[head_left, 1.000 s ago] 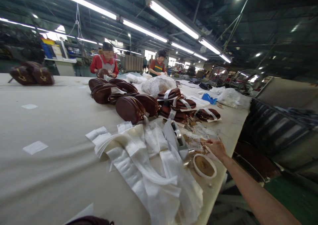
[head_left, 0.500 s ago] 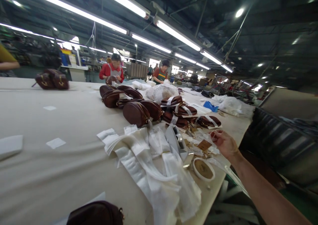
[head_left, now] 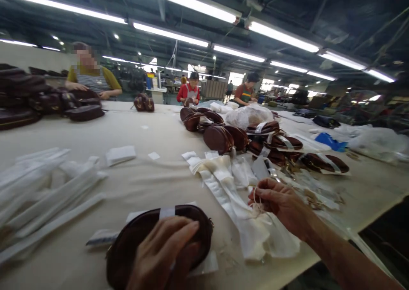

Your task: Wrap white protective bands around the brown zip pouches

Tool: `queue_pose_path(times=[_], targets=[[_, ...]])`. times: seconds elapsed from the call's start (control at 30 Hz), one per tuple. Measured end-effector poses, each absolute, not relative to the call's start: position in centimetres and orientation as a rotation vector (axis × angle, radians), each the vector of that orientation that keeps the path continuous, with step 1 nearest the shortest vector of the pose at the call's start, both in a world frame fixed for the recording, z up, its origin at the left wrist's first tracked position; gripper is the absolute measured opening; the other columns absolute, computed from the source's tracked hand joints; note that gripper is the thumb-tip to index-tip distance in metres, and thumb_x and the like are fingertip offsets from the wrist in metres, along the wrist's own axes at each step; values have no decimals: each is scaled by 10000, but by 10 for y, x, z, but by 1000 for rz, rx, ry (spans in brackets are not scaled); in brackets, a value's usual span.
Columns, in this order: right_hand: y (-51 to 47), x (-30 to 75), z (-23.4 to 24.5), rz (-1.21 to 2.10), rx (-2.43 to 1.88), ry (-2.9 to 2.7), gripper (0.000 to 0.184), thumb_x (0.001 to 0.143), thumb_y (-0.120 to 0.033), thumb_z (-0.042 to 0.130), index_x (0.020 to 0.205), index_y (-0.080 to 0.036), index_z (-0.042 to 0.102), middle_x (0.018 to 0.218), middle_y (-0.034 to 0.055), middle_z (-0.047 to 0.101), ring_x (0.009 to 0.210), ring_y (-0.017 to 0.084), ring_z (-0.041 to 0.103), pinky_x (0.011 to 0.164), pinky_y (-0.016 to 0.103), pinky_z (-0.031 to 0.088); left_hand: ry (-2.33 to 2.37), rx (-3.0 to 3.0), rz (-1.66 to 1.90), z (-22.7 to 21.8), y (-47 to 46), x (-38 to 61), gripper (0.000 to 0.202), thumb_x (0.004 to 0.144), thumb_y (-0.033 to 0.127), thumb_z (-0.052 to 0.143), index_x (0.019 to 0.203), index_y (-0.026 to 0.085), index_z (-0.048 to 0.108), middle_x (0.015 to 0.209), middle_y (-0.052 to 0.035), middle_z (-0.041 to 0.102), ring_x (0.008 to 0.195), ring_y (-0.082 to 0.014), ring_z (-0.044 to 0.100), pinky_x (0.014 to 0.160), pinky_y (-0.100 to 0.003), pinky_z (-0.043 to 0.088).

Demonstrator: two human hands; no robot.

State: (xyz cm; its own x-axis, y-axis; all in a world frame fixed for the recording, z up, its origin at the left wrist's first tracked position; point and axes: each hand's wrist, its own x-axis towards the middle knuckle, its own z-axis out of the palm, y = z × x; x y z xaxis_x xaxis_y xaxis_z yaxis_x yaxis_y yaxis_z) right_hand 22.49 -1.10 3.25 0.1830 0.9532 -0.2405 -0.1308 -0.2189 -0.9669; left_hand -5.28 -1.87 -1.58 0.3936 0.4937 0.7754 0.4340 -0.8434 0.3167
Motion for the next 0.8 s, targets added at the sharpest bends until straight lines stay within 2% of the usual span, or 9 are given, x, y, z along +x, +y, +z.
queue_pose_path(times=[0.1,0.2,0.27,0.33,0.43,0.57,0.7,0.8], targets=[[-13,183,27,1413,-1368,-910,355,508,-355,814,659,-162,558,629,8,652,541,112,574,513,226,414,757,2624,1460,-9,-17,-23,240,884,157,455,1088,169,580,1008,-89,598,904,-164,576,768,-263,527],[-17,155,20,1506,-1311,-948,345,530,-350,793,655,-158,536,572,-34,595,496,75,502,504,208,375,763,2747,1445,-17,-13,-4,262,904,184,383,1057,140,590,997,-113,586,886,-198,559,734,-315,537],[-18,144,14,1555,-1283,-946,337,538,-341,778,657,-161,519,541,-54,556,488,66,479,505,200,357,772,2811,1560,-30,-8,-3,275,905,184,357,1011,105,597,957,-123,578,868,-210,554,698,-314,534],[-17,139,8,1585,-1271,-968,319,550,-336,756,651,-164,508,521,-60,533,471,61,460,491,195,334,770,2800,1740,-44,-4,-7,232,903,185,383,887,113,603,887,-102,567,810,-194,549,648,-284,519],[-14,134,-1,1618,-1254,-1030,304,565,-347,728,638,-170,493,512,-51,540,440,58,435,461,195,302,748,2723,1645,-53,-2,-19,172,885,181,465,741,154,555,807,-56,554,744,-153,545,625,-234,498],[-12,127,-17,1644,-1225,-1049,365,556,-378,765,647,-175,475,522,-54,558,443,50,437,465,186,300,705,2400,1463,-45,-6,-36,125,874,159,501,775,179,575,827,-49,579,771,-134,580,645,-196,490],[-15,119,-41,1744,-1070,-1086,493,534,-521,789,673,-185,455,526,-61,553,445,65,489,467,190,320,678,1804,1343,-31,-9,-45,160,833,279,597,716,171,607,811,-44,601,722,-126,584,647,-191,477],[-23,112,-53,1807,-914,-1095,478,542,-475,812,692,-179,468,599,-35,599,510,76,546,506,191,345,716,1277,1154,-22,-12,-46,290,759,418,677,679,147,612,680,-23,578,621,-114,530,575,-195,427]])
